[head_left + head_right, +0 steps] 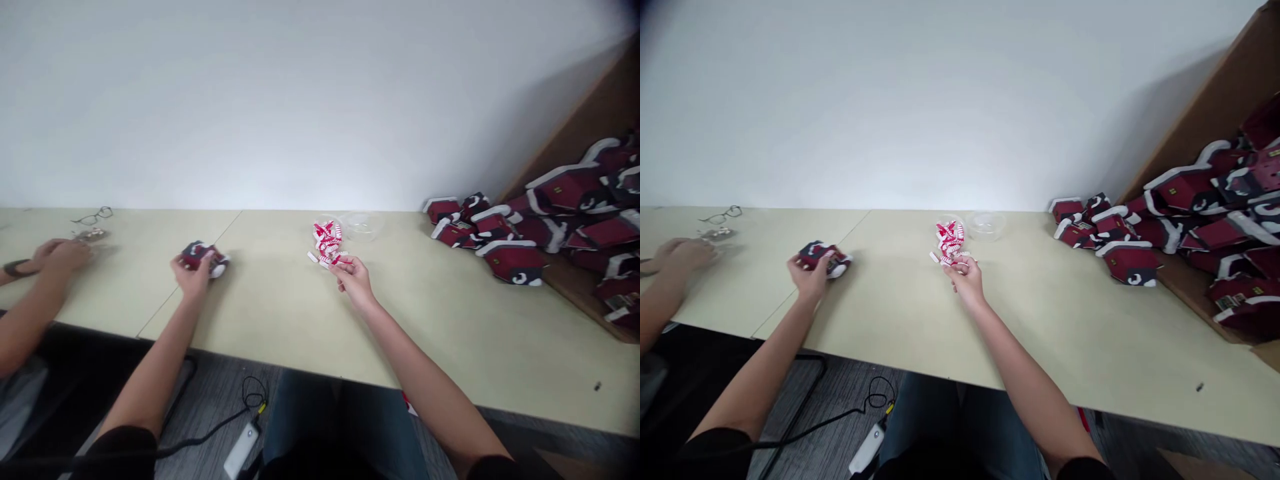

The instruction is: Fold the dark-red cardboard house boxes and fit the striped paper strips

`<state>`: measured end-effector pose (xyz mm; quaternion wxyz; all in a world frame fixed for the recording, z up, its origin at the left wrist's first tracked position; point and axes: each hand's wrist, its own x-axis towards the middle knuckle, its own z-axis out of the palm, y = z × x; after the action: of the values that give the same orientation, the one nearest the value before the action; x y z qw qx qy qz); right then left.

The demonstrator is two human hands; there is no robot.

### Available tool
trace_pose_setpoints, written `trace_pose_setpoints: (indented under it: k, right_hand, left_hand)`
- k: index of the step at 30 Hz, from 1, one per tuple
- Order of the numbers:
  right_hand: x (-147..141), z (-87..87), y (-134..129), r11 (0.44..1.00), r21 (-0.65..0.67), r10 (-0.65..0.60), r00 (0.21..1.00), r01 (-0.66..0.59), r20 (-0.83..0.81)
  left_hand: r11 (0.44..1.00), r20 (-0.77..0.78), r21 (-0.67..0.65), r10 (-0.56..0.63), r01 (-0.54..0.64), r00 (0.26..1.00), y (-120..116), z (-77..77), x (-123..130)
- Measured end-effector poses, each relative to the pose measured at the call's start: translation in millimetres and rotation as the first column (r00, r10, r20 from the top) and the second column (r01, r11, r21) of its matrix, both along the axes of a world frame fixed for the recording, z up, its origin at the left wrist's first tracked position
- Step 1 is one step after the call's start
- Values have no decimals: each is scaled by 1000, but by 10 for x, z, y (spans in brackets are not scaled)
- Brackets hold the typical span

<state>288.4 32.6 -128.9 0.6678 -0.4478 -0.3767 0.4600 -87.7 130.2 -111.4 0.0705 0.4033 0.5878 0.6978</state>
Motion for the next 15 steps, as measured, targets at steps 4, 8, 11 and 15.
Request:
trace_pose_setpoints:
  k: [4, 8, 11, 15]
  right_hand:
    - [-49, -23, 2, 998, -37, 51, 997, -49, 65]
    - [-55, -6, -48, 994, -93, 65, 996, -58, 66]
    - [-45, 49, -103, 985, -159, 64, 997, -70, -47]
    - [-142, 183, -194, 958, -196, 139, 938, -209, -317]
  left_hand:
    - [947, -60, -26, 317, -319, 946, -10, 2, -884]
    - [915, -100, -155, 361, -373, 927, 3, 91, -1238]
    - [919, -127, -174, 336, -355, 933, 30, 228, -996]
    - [999, -458, -6, -43, 45, 888, -297, 344, 233]
